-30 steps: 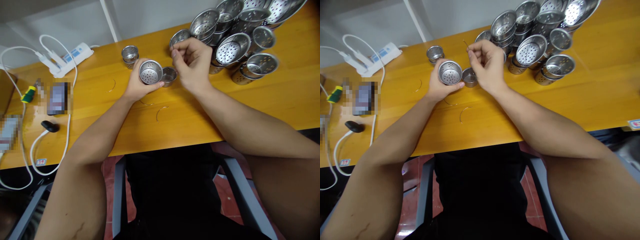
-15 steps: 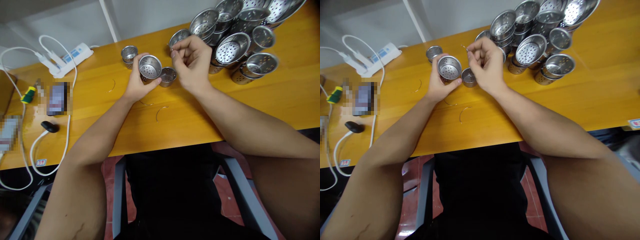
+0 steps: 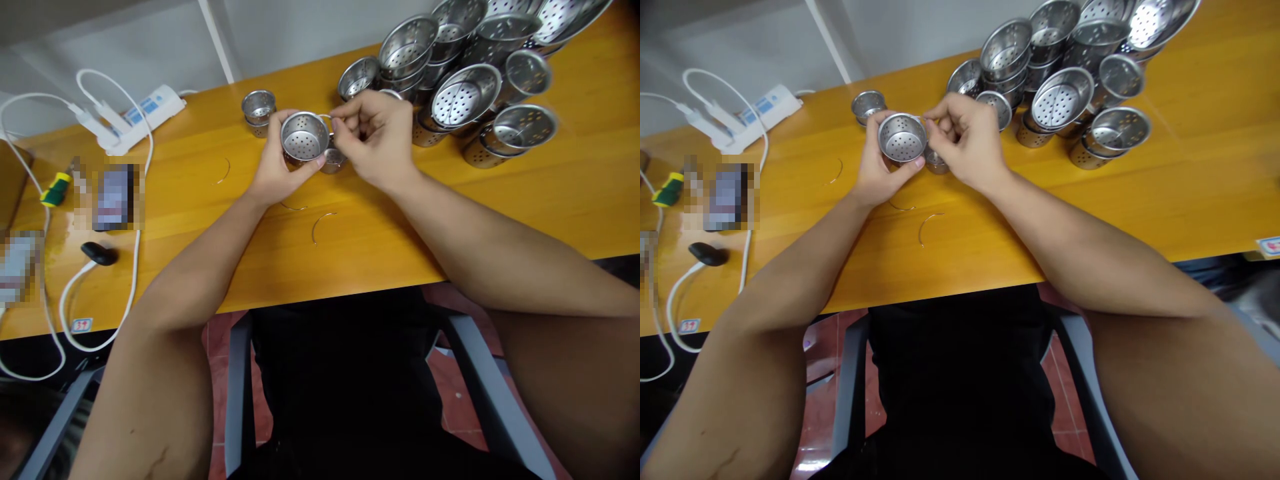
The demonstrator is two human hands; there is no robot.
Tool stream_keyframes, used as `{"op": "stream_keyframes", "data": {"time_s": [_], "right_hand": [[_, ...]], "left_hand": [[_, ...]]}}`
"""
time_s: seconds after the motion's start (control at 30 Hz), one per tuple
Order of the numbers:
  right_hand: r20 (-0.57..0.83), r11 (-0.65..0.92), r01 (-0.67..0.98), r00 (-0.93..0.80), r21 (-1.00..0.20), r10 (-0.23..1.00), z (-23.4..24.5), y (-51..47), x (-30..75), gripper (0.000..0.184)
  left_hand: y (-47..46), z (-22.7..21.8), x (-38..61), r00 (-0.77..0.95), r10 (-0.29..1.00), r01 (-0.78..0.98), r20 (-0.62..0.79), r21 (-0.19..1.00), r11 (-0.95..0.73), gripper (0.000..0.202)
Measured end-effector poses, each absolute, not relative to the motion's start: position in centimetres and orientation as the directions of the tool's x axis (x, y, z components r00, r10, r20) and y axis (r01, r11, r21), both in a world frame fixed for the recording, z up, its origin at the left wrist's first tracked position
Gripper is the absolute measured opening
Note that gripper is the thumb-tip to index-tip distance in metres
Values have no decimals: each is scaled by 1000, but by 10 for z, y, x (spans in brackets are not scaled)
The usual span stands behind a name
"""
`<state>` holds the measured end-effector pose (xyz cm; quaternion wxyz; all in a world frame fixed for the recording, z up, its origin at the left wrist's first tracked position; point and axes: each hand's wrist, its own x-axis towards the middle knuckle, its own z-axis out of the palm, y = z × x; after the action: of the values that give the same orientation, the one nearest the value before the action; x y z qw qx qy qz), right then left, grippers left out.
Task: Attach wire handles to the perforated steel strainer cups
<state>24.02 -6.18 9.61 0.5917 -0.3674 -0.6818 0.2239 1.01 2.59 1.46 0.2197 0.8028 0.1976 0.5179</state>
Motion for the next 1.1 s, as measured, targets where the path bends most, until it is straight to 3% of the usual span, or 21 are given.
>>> {"op": "stream_keyframes", "data": {"time_s": [0.33,0.47,0.67,0.87,1.1], "right_hand": [[573,581,258,-114,-771,811,97,-64,242,33],[628,632,346,-139,-694,766,96,-62,245,24],[590,597,320,-129,-736,797,102,-66,246,34],[571,571,299,-98,-764,815,105,-71,241,38],[572,568,293,-80,-769,816,102,-71,240,35]], "left_hand": [[8,25,14,445,623,169,643,623,-764,95],[10,22,14,465,591,147,659,601,-786,101],[12,17,17,428,631,188,647,619,-763,104],[10,17,20,452,581,163,677,578,-800,116],[5,20,23,421,637,147,645,645,-750,102]]}}
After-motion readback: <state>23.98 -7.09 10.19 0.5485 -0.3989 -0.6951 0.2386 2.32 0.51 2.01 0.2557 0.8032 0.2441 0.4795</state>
